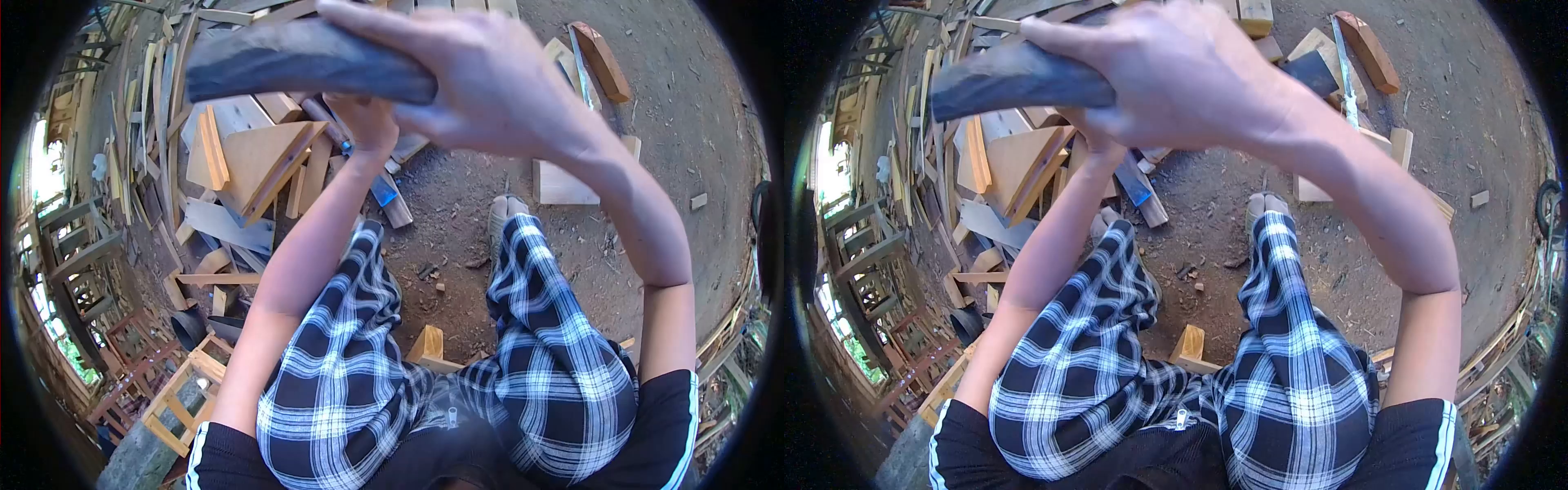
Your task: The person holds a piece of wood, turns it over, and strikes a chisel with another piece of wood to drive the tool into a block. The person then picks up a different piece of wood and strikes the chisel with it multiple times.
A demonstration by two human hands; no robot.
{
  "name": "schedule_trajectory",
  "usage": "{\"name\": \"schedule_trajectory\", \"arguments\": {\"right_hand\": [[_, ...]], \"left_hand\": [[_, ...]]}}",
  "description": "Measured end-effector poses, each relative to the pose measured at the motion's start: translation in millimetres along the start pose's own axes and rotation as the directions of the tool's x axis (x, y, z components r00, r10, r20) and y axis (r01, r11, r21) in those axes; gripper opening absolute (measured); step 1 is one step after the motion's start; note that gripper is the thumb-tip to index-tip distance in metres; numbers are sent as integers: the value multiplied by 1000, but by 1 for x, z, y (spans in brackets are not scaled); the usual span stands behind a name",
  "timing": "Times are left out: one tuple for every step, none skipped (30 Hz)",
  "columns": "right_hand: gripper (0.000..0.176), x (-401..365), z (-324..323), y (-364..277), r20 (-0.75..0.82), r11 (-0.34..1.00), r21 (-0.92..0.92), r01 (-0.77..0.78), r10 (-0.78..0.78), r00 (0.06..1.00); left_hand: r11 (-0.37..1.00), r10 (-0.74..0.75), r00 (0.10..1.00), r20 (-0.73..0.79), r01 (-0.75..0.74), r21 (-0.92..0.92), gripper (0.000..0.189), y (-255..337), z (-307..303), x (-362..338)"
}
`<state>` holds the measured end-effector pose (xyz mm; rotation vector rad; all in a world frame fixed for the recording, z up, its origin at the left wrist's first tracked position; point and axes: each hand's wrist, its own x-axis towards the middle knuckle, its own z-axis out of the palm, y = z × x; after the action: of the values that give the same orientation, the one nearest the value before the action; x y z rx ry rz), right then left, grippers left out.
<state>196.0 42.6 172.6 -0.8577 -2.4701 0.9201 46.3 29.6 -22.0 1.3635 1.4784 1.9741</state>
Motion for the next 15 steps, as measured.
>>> {"name": "schedule_trajectory", "arguments": {"right_hand": [[51,-8,20,17,-476,947,-169,275,-322,818],[56,-8,13,9,-429,966,-29,258,-245,870],[56,-5,15,10,-421,964,-30,263,-251,872],[57,-4,20,14,-500,945,-52,324,-305,810],[69,-11,27,17,-408,975,-56,214,-218,887],[82,-18,34,21,-306,991,-85,105,-126,944],[74,-17,46,33,-317,983,-141,122,-161,935],[75,-17,45,31,-291,983,-155,100,-142,946],[76,-16,44,30,-255,983,-166,85,-125,959],[76,-20,48,31,-243,985,-153,76,-112,963],[77,-20,49,36,-198,1000,-19,-2,-1,980],[78,-20,48,40,-137,990,109,-86,101,985],[78,-22,38,41,-130,990,109,-86,100,986],[82,-23,21,42,5,928,320,-192,201,980],[84,-24,26,49,2,892,382,-241,260,966]], "left_hand": [[988,-121,993,19,122,-93,38,-1,-6,-4],[974,-174,984,26,176,-142,38,-6,-10,-3],[954,-227,973,32,229,-191,37,-14,-14,-3],[994,-95,992,81,99,-52,37,-24,-20,-4],[1000,-28,992,121,26,16,37,-37,-21,-4],[996,40,986,161,-53,78,37,-48,-21,-3],[830,216,976,34,-202,519,37,-62,-17,-1],[669,319,948,13,-235,705,36,-62,-16,1],[473,418,908,-8,-211,855,36,-55,-14,5],[458,387,917,94,-280,844,36,-45,-29,9],[736,229,973,17,-184,652,30,-35,-28,22],[977,-192,978,-76,183,-113,25,-5,-23,35],[900,-352,932,-87,312,-304,22,4,-24,45],[851,-428,898,-99,364,-378,22,6,-29,56],[767,-519,850,-87,418,-487,26,-2,-35,66]]}}
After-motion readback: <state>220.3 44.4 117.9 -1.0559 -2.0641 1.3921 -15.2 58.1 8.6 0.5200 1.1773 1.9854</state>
